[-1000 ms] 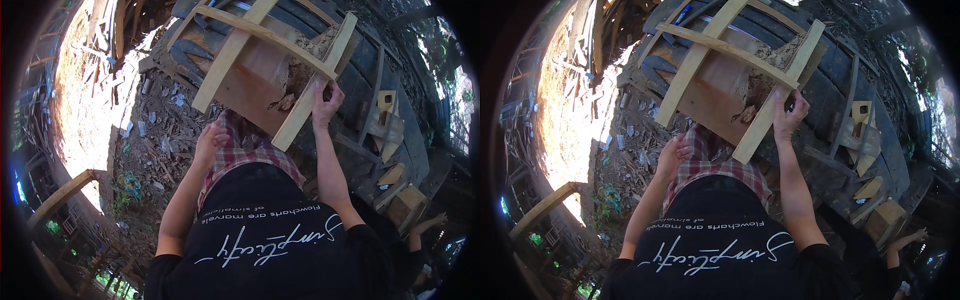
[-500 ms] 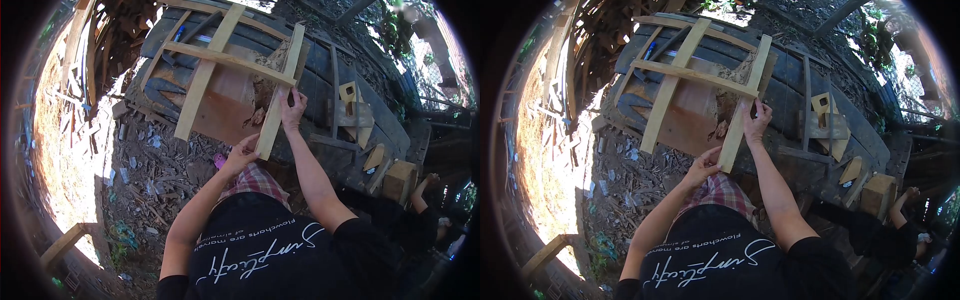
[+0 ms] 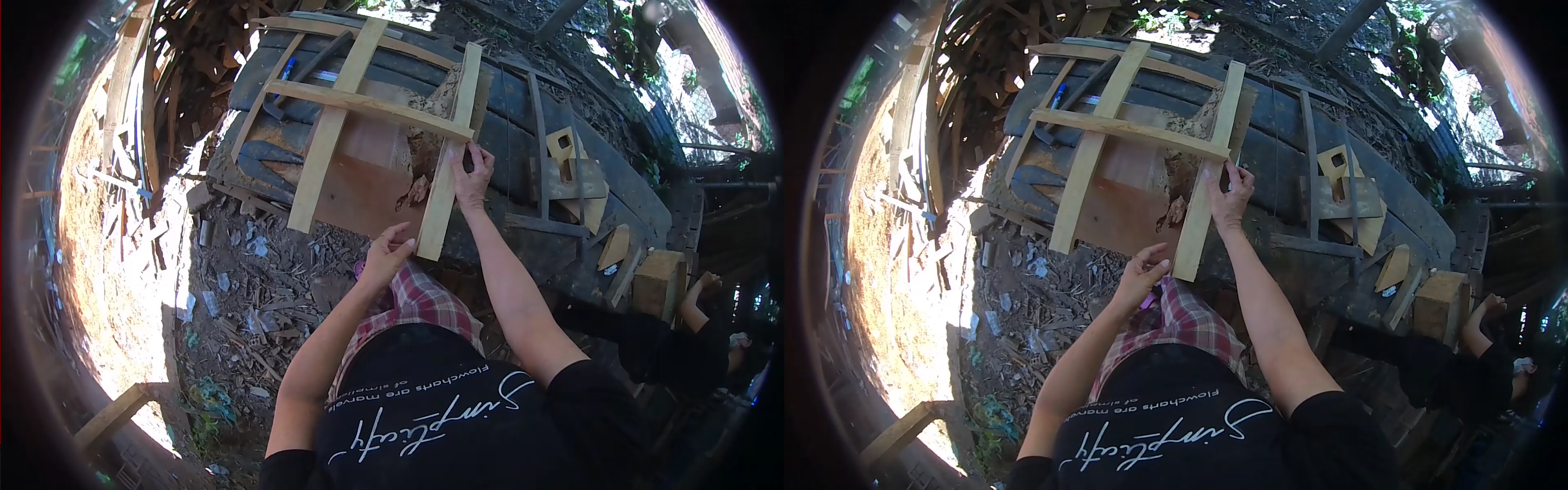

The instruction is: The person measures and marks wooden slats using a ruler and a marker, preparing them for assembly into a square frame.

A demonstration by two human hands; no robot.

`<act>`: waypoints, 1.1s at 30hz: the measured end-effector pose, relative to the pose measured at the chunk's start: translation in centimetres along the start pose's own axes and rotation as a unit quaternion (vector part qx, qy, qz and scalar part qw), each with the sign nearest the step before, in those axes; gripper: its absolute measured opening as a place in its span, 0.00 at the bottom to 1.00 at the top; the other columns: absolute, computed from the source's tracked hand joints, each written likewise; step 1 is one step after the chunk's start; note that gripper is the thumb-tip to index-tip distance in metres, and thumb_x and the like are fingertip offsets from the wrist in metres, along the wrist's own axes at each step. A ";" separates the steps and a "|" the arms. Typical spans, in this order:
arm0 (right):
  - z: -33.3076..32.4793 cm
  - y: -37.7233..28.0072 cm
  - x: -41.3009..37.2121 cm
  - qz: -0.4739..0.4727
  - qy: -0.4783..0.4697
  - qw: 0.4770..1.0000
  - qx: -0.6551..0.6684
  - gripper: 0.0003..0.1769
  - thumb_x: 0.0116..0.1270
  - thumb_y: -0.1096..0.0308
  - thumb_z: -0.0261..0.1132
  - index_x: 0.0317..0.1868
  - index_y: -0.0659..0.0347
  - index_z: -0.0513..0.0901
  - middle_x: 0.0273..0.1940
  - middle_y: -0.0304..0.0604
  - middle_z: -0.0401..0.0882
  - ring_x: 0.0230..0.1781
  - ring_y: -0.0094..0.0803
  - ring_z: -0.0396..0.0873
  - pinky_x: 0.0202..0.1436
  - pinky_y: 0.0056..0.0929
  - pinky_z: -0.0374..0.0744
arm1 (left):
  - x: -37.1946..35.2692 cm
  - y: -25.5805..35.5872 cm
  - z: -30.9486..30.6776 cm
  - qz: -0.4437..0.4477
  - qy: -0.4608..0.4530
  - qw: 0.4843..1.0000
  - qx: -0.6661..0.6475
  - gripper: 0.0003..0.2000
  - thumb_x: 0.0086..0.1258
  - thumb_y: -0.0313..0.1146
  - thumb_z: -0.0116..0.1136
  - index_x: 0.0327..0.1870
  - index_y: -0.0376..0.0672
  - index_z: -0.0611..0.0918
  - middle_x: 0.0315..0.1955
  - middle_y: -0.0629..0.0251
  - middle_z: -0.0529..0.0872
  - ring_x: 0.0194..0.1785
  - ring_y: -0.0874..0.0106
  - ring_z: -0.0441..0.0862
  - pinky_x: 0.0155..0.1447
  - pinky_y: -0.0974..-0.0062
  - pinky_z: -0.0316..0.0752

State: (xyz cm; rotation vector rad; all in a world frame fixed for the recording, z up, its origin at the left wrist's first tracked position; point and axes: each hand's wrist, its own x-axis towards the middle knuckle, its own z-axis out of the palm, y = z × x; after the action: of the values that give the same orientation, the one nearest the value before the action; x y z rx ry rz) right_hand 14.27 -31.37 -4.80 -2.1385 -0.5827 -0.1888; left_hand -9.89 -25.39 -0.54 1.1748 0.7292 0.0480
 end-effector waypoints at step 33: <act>-4.5 0.9 7.4 -0.074 -0.183 0.967 0.160 0.31 0.53 0.68 0.75 0.58 0.59 0.75 0.43 0.44 0.71 0.43 0.38 0.71 0.48 0.34 0.73 | 13.7 10.7 1.8 0.112 0.335 0.913 0.206 0.11 0.72 0.33 0.58 0.49 0.37 0.75 0.42 0.63 0.78 0.45 0.72 0.79 0.49 0.77 0.75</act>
State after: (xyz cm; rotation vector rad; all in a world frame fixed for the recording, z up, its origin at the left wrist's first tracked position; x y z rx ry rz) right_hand 21.53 -32.93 -0.31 -1.8238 -0.9213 0.2128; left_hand 5.15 -16.98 2.08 1.6692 1.2426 0.5347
